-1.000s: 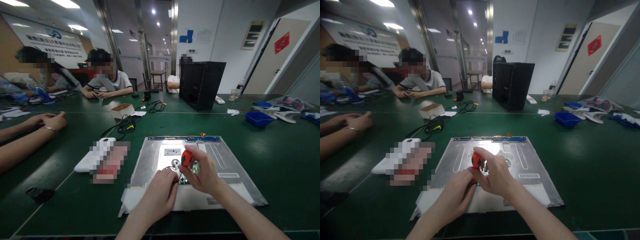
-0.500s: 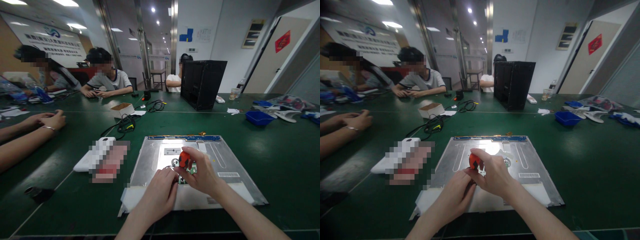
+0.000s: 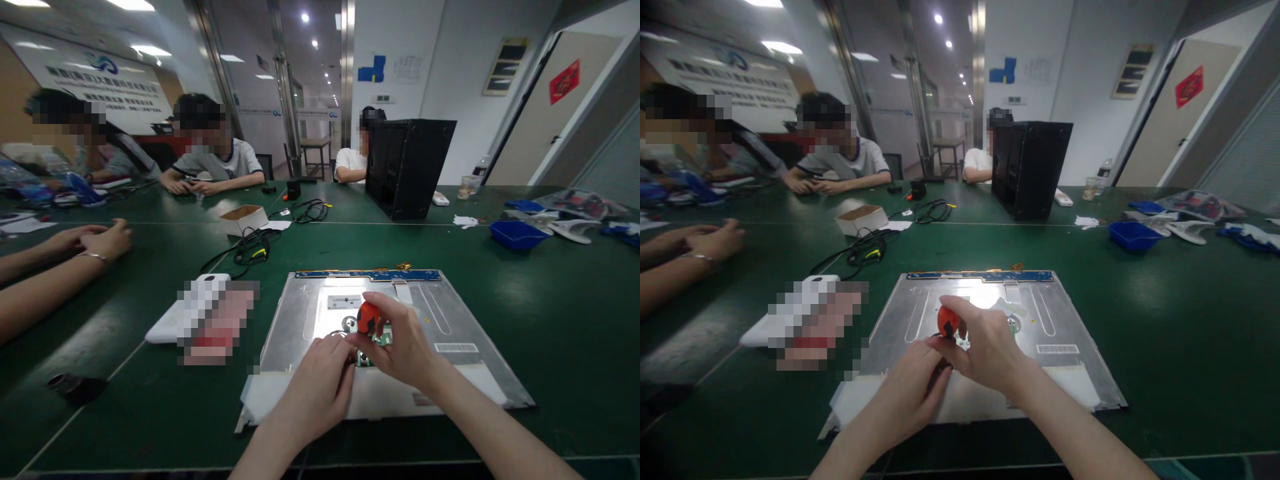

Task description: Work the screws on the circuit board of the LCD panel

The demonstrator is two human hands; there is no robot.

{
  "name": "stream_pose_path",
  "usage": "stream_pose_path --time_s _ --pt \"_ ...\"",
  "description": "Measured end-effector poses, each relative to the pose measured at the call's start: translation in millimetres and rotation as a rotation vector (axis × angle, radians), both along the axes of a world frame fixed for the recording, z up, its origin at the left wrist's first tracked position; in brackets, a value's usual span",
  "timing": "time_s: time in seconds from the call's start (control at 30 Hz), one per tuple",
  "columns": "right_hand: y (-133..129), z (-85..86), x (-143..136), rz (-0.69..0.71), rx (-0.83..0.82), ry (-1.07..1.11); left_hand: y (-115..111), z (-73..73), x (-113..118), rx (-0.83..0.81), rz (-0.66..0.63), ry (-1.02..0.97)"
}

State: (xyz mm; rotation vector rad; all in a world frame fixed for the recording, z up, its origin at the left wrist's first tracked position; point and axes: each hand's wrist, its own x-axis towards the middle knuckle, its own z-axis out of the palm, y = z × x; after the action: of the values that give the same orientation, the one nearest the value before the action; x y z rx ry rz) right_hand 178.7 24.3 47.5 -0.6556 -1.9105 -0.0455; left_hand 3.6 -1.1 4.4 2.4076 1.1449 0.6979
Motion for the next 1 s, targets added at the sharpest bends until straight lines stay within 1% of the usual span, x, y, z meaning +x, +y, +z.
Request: stream_pose_path --time_s 0.43,0.73,1.0 --pt "-3.7 0.4 1.7 0.04 -0.019 -0.036 0.2 3.7 1.0 0.013 -0.001 0.021" --pt "-1.0 -3.2 2.3 0.033 -0.009 -0.028 0.0 3.7 1.2 -0.002 -0.008 0.025" --pt "-1.1 -2.8 2.1 0.015 -0.014 -0.039 0.9 1.8 1.0 0.007 -0.012 0.003"
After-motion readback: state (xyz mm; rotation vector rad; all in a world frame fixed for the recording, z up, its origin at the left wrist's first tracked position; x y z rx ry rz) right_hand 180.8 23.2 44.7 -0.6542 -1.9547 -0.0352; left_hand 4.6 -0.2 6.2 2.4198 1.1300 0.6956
